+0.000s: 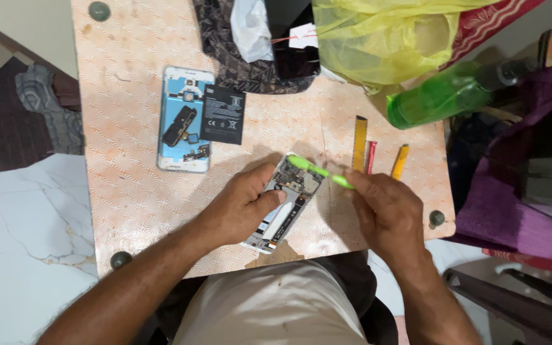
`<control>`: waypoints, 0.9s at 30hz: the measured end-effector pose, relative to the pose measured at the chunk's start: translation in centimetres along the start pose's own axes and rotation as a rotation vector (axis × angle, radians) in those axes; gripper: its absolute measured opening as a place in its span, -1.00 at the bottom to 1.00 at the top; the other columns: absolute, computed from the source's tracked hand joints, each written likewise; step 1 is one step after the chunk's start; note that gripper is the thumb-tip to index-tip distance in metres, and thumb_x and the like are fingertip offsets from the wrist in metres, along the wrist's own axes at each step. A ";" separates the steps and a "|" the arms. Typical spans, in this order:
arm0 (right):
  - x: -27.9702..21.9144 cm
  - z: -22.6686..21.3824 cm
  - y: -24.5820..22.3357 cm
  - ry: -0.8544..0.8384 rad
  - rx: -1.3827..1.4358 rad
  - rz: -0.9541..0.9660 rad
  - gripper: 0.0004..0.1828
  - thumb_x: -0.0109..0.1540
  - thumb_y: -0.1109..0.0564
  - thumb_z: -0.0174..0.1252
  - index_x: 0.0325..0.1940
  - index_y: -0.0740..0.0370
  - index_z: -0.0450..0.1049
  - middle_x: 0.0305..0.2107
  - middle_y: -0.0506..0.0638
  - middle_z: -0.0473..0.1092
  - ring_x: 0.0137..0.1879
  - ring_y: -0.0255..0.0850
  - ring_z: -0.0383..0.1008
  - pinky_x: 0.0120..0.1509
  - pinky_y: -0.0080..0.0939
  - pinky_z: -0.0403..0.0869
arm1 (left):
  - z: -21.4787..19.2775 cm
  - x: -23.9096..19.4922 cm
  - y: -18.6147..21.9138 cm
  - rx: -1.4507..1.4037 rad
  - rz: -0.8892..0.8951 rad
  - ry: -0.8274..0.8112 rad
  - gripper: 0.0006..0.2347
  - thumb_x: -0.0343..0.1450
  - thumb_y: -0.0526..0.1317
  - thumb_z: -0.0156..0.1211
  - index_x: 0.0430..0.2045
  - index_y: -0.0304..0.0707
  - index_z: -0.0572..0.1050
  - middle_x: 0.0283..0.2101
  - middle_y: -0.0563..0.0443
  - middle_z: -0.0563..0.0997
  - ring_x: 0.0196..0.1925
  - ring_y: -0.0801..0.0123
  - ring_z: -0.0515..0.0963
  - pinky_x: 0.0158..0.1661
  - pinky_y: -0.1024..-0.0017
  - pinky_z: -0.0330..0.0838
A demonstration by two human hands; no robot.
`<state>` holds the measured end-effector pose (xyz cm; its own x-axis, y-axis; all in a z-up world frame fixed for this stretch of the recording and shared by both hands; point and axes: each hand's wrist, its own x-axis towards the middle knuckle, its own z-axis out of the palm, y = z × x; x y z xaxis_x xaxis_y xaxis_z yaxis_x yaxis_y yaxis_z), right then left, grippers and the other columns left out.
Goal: The person sprays a liquid from a green bottle onto the internal components of a disassembled smartphone. They then use a green toothbrush to scrub the circuit board and other internal parts of the phone.
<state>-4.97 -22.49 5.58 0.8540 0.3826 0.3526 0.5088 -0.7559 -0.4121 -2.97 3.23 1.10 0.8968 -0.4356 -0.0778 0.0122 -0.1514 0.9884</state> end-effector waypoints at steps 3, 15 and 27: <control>0.5 0.2 -0.5 -0.008 0.010 -0.049 -0.49 0.17 0.31 0.36 0.19 0.11 0.50 -0.23 0.11 0.56 -0.19 -0.06 0.60 -0.11 -0.09 0.53 | 0.1 0.0 -0.3 -0.062 -0.028 -0.006 -0.72 0.43 -0.36 0.13 0.04 -0.45 0.44 0.05 -0.18 0.53 0.08 0.23 0.56 0.09 0.37 0.42; -0.4 -0.1 0.4 0.078 0.176 0.375 -0.74 0.34 0.28 0.20 0.12 0.27 0.54 -0.31 0.05 0.55 -0.29 -0.23 0.51 -0.18 -0.24 0.47 | -0.7 -0.1 -0.4 -0.163 0.055 0.032 -0.80 0.45 -0.42 0.08 -0.05 -0.43 0.46 -0.11 -0.06 0.52 -0.03 0.37 0.55 0.02 0.43 0.46; -1.0 -1.5 -0.1 0.027 0.095 0.577 -0.83 0.38 0.19 0.11 -0.05 0.39 0.46 -0.39 0.03 0.59 -0.36 -0.28 0.53 -0.25 -0.30 0.50 | -0.9 0.4 -1.7 -0.421 -0.102 0.048 -0.64 0.38 -0.44 0.04 0.10 -0.35 0.45 -0.08 0.05 0.58 -0.14 0.57 0.53 -0.10 0.55 0.45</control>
<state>-6.06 -23.56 6.57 0.9934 -0.0911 0.0695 -0.0290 -0.7864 -0.6170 -2.22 4.15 -0.48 0.9011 -0.3938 -0.1813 0.2721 0.1881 0.9437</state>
